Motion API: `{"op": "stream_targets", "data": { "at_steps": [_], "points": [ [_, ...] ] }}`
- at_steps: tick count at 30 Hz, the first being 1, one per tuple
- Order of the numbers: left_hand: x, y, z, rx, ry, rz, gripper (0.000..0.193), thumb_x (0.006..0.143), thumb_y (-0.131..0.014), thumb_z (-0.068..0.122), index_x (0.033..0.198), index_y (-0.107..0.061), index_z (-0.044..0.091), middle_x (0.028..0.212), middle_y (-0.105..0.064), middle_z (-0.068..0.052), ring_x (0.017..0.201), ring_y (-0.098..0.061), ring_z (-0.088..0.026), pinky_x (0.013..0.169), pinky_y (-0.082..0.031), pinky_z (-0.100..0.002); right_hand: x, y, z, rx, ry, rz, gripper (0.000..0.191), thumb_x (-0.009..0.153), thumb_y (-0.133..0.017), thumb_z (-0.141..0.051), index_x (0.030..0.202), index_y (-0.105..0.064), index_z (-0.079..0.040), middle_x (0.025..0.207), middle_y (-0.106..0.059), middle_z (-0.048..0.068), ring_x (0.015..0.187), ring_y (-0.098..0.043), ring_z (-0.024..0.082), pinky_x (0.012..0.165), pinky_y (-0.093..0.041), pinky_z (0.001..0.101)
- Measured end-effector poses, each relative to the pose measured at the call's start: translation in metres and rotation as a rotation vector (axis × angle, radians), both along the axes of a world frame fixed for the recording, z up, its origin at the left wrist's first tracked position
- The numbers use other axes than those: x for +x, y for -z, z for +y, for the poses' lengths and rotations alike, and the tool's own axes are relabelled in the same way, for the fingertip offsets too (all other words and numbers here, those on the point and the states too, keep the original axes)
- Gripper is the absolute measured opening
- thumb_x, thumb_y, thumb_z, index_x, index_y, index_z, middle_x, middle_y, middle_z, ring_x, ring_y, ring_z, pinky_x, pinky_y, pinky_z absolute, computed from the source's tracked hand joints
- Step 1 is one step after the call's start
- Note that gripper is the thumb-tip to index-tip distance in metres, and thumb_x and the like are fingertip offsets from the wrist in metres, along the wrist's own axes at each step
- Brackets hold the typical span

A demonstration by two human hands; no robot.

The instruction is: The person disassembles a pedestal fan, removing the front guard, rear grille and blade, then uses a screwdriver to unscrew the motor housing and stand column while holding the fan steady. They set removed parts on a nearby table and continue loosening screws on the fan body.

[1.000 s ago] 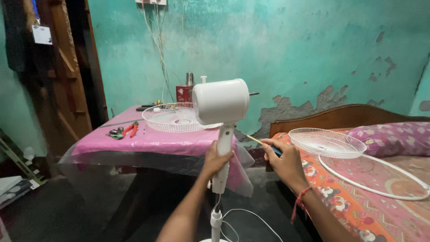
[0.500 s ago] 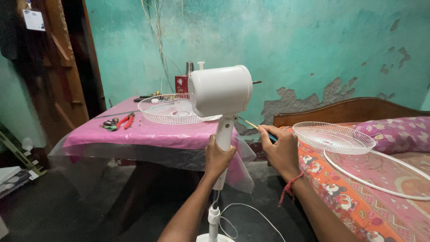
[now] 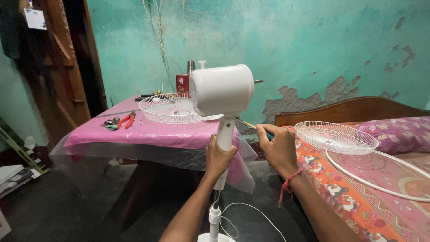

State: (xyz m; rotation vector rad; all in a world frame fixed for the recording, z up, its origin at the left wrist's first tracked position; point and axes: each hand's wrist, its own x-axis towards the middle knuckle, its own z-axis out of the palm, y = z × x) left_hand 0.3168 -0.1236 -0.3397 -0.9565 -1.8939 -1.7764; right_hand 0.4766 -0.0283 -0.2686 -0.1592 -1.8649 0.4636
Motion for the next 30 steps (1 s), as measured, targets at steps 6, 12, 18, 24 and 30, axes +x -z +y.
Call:
{"op": "stream_targets", "data": {
  "at_steps": [6, 12, 18, 24, 30],
  "points": [
    [0.002, 0.001, 0.0, 0.014, -0.032, -0.006, 0.053, 0.071, -0.078, 0.023, 0.113, -0.056, 0.001, 0.092, -0.074, -0.024, 0.09, -0.075, -0.04, 0.078, -0.06, -0.047, -0.002, -0.01, -0.01, 0.01, 0.055, -0.073, 0.023, 0.095, -0.067, -0.024, 0.101, -0.079, -0.004, 0.078, -0.072, 0.022, 0.068, -0.073, 0.033, 0.063, -0.053, 0.0419],
    [0.004, -0.004, -0.007, -0.039, 0.003, -0.035, 0.055, 0.069, -0.076, 0.025, 0.115, -0.054, 0.002, 0.095, -0.074, -0.023, 0.089, -0.077, -0.039, 0.079, -0.061, -0.046, 0.002, -0.018, -0.009, 0.249, -0.006, -0.063, 0.017, 0.093, -0.07, -0.017, 0.101, -0.077, -0.004, 0.086, -0.073, 0.019, 0.076, -0.071, 0.035, 0.067, -0.054, 0.0443],
    [0.006, -0.006, -0.011, -0.044, 0.054, -0.049, 0.057, 0.069, -0.077, 0.026, 0.115, -0.053, 0.002, 0.096, -0.073, -0.023, 0.09, -0.077, -0.037, 0.08, -0.061, -0.047, 0.015, -0.018, -0.008, 0.716, 0.237, -0.182, 0.039, 0.072, -0.074, -0.007, 0.11, -0.073, -0.008, 0.089, -0.067, 0.009, 0.088, -0.066, 0.029, 0.078, -0.052, 0.0431],
    [0.009, -0.008, -0.021, -0.054, 0.136, 0.037, 0.064, 0.072, -0.08, 0.026, 0.121, -0.049, 0.001, 0.107, -0.069, -0.021, 0.1, -0.072, -0.036, 0.086, -0.057, -0.048, 0.016, -0.01, -0.011, 0.742, 0.219, -0.171, 0.041, 0.07, -0.072, -0.011, 0.111, -0.069, -0.007, 0.093, -0.063, 0.011, 0.089, -0.064, 0.031, 0.076, -0.052, 0.0438],
    [0.068, 0.027, -0.013, 0.278, -0.258, 0.409, 0.044, 0.083, -0.081, 0.027, 0.113, -0.063, 0.001, 0.101, -0.067, -0.014, 0.09, -0.066, -0.029, 0.079, -0.053, -0.041, 0.004, 0.006, -0.017, 0.565, 0.113, -0.226, 0.026, 0.086, -0.062, -0.007, 0.112, -0.063, -0.004, 0.098, -0.062, 0.016, 0.079, -0.068, 0.039, 0.064, -0.056, 0.0504]
  ]
}}
